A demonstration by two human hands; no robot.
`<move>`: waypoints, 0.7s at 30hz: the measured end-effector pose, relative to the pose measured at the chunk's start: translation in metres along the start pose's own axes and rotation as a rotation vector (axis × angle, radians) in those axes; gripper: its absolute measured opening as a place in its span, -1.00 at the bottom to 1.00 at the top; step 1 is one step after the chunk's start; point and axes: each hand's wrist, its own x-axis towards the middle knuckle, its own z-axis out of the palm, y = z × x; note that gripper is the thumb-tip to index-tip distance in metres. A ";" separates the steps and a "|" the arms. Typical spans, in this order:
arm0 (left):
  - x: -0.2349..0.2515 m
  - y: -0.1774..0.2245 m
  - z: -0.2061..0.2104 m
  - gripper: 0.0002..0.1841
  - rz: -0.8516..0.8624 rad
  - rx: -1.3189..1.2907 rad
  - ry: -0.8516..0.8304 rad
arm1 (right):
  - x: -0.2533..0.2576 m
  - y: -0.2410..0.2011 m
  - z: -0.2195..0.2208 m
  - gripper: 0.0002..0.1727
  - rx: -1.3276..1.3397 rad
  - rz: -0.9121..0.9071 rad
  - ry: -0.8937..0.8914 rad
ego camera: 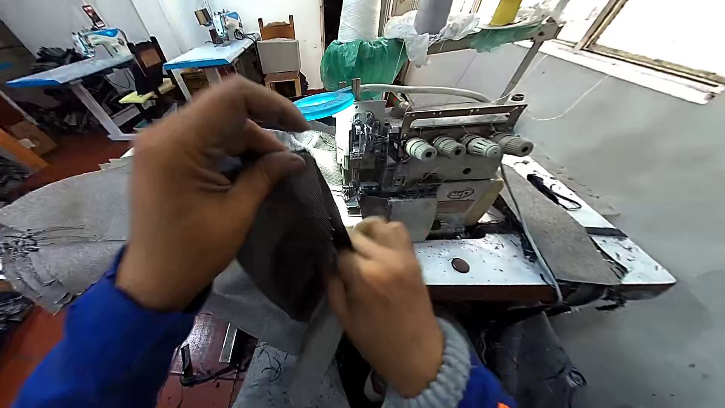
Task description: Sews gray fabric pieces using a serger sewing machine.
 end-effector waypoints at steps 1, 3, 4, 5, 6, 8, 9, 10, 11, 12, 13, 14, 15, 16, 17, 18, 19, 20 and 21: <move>-0.001 -0.003 0.011 -0.73 -0.020 0.078 -0.029 | -0.005 -0.004 0.007 -0.81 0.104 0.044 -0.036; -0.003 -0.013 0.037 -0.74 -0.020 0.213 -0.142 | -0.013 -0.004 0.018 -0.85 0.470 0.212 -0.176; -0.004 -0.022 0.053 -0.76 0.004 0.228 -0.202 | -0.017 -0.001 0.022 -0.85 0.686 0.354 -0.265; -0.006 -0.034 0.068 -0.77 0.037 0.218 -0.253 | -0.021 0.004 0.026 -0.86 0.908 0.520 -0.346; -0.009 -0.048 0.081 -0.77 0.060 0.187 -0.297 | -0.026 0.008 0.030 -0.89 1.111 0.676 -0.402; -0.019 -0.078 0.100 -0.79 0.051 0.085 -0.338 | -0.041 0.013 0.037 -0.82 1.361 0.845 -0.397; -0.027 -0.088 0.106 -0.82 0.043 0.045 -0.311 | -0.049 0.016 0.039 -0.78 1.395 0.854 -0.388; -0.032 -0.094 0.110 -0.87 0.066 0.046 -0.268 | -0.054 0.020 0.041 -0.76 1.383 0.828 -0.376; -0.037 -0.093 0.111 -0.89 0.113 0.093 -0.231 | -0.059 0.024 0.043 -0.75 1.335 0.770 -0.370; -0.041 -0.088 0.110 -0.88 0.164 0.172 -0.209 | -0.062 0.026 0.044 -0.76 1.260 0.704 -0.364; -0.045 -0.079 0.109 -0.85 0.194 0.261 -0.217 | -0.066 0.028 0.044 -0.75 1.164 0.635 -0.352; -0.049 -0.066 0.107 -0.85 0.189 0.329 -0.242 | -0.069 0.028 0.044 -0.72 1.052 0.561 -0.325; -0.053 -0.050 0.106 -0.86 0.154 0.386 -0.280 | -0.072 0.029 0.043 -0.70 0.938 0.482 -0.283; -0.059 -0.034 0.106 -0.83 0.116 0.448 -0.320 | -0.075 0.030 0.042 -0.70 0.827 0.402 -0.234; -0.066 -0.021 0.108 -0.77 0.079 0.496 -0.345 | -0.078 0.031 0.041 -0.71 0.730 0.330 -0.196; -0.073 -0.012 0.113 -0.70 0.051 0.530 -0.351 | -0.081 0.033 0.040 -0.70 0.663 0.281 -0.168; -0.079 -0.009 0.118 -0.66 0.040 0.551 -0.334 | -0.082 0.036 0.039 -0.68 0.621 0.251 -0.148; -0.083 -0.010 0.123 -0.64 0.044 0.554 -0.309 | -0.081 0.038 0.037 -0.66 0.597 0.239 -0.134; -0.082 -0.013 0.126 -0.64 0.047 0.538 -0.298 | -0.077 0.039 0.036 -0.65 0.585 0.240 -0.126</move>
